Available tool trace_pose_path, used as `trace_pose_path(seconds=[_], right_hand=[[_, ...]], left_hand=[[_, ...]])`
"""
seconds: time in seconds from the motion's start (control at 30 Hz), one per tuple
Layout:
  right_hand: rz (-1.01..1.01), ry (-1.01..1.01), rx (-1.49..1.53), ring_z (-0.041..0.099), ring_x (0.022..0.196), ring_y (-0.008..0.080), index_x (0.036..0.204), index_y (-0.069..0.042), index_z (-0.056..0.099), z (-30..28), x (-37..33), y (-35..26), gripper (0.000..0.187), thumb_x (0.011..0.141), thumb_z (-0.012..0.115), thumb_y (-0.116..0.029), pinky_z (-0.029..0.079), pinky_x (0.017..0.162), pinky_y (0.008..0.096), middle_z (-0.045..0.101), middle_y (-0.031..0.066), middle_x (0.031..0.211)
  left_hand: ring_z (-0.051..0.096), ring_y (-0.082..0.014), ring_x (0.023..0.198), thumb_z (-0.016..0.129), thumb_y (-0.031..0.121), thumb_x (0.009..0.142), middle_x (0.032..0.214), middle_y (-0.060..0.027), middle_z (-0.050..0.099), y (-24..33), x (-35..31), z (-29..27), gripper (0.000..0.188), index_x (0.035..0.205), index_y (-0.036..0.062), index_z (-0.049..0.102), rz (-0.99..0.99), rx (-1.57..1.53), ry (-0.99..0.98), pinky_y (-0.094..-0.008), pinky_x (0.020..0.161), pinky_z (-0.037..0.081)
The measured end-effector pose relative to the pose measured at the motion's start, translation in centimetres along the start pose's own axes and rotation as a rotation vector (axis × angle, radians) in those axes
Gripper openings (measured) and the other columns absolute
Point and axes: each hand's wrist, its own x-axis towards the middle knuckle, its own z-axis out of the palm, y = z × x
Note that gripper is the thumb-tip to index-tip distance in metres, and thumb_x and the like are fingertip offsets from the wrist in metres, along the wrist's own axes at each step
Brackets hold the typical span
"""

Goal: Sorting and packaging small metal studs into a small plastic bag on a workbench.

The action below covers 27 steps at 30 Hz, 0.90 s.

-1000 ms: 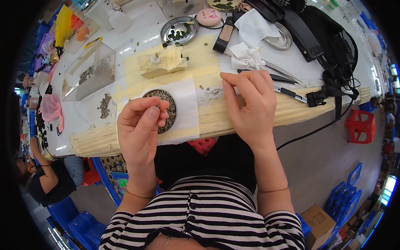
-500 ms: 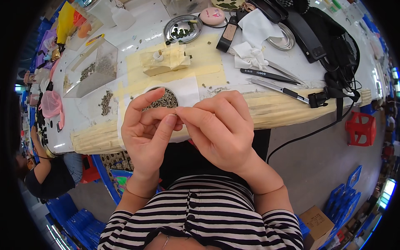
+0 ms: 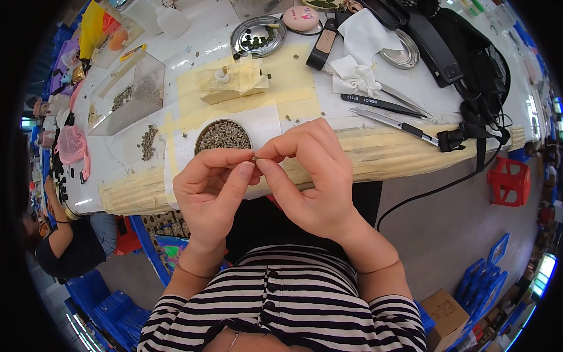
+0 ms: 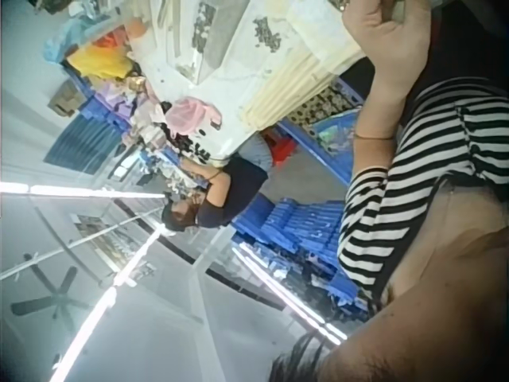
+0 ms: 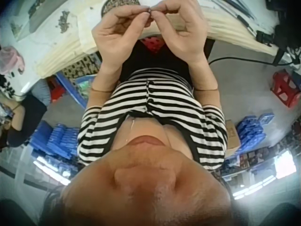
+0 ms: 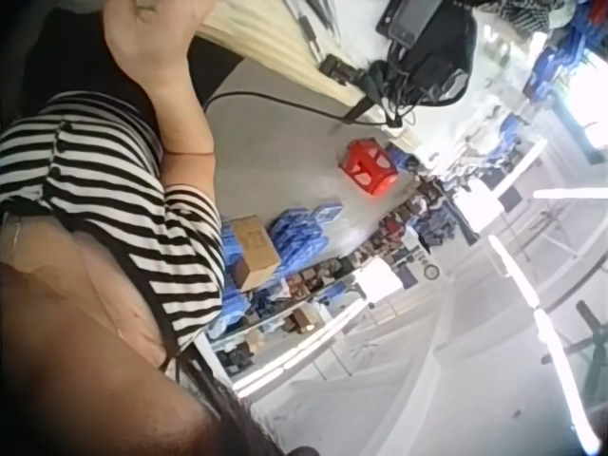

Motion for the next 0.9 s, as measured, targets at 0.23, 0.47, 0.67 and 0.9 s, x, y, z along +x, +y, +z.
trace_pose_path(seconds=[0.23, 0.47, 0.67, 0.9], right_hand=[[0.063, 0.021, 0.074, 0.056, 0.073, 0.0237, 0.084, -0.002, 0.066, 0.24, -0.23, -0.09, 0.014, 0.075, 0.074, 0.004, 0.044, 0.067, 0.0316, 0.064, 0.0075, 0.08], [-0.064, 0.046, -0.074, 0.056, 0.072, 0.023, 0.085, -0.004, 0.069, 0.2, -0.11, -0.12, 0.018, 0.071, 0.076, 0.005, 0.044, 0.064, 0.0314, 0.064, 0.006, 0.08], [-0.156, 0.074, -0.188, 0.056, 0.071, 0.0223, 0.086, -0.006, 0.07, 0.32, 0.06, -0.24, 0.022, 0.068, 0.078, 0.004, 0.044, 0.063, 0.0312, 0.063, 0.0045, 0.078], [-0.196, 0.097, -0.24, 0.055, 0.07, 0.0213, 0.085, -0.006, 0.07, 0.46, -0.01, -0.23, 0.021, 0.068, 0.079, 0.003, 0.043, 0.061, 0.0306, 0.062, 0.0038, 0.076]], left_hand=[[0.068, -0.0102, 0.082, 0.068, -0.008, 0.087, 0.093, -0.0102, 0.071, -0.47, 0.01, -0.04, 0.017, 0.104, -0.0073, 0.068, 0.078, 0.071, 0.017, -0.021, 0.074, 0.054], [0.068, -0.0097, 0.08, 0.068, -0.007, 0.087, 0.092, -0.01, 0.071, -0.26, 0.04, 0.05, 0.015, 0.102, -0.0076, 0.068, 0.079, 0.077, 0.028, -0.0209, 0.072, 0.054], [0.067, -0.009, 0.079, 0.068, -0.007, 0.087, 0.091, -0.0095, 0.071, -0.09, 0.07, -0.04, 0.014, 0.101, -0.0077, 0.067, 0.062, 0.098, 0.022, -0.0207, 0.071, 0.054], [0.067, -0.0091, 0.079, 0.068, -0.007, 0.087, 0.092, -0.0099, 0.071, -0.18, 0.06, 0.0, 0.015, 0.101, -0.0079, 0.067, 0.083, 0.074, 0.022, -0.0207, 0.071, 0.054]])
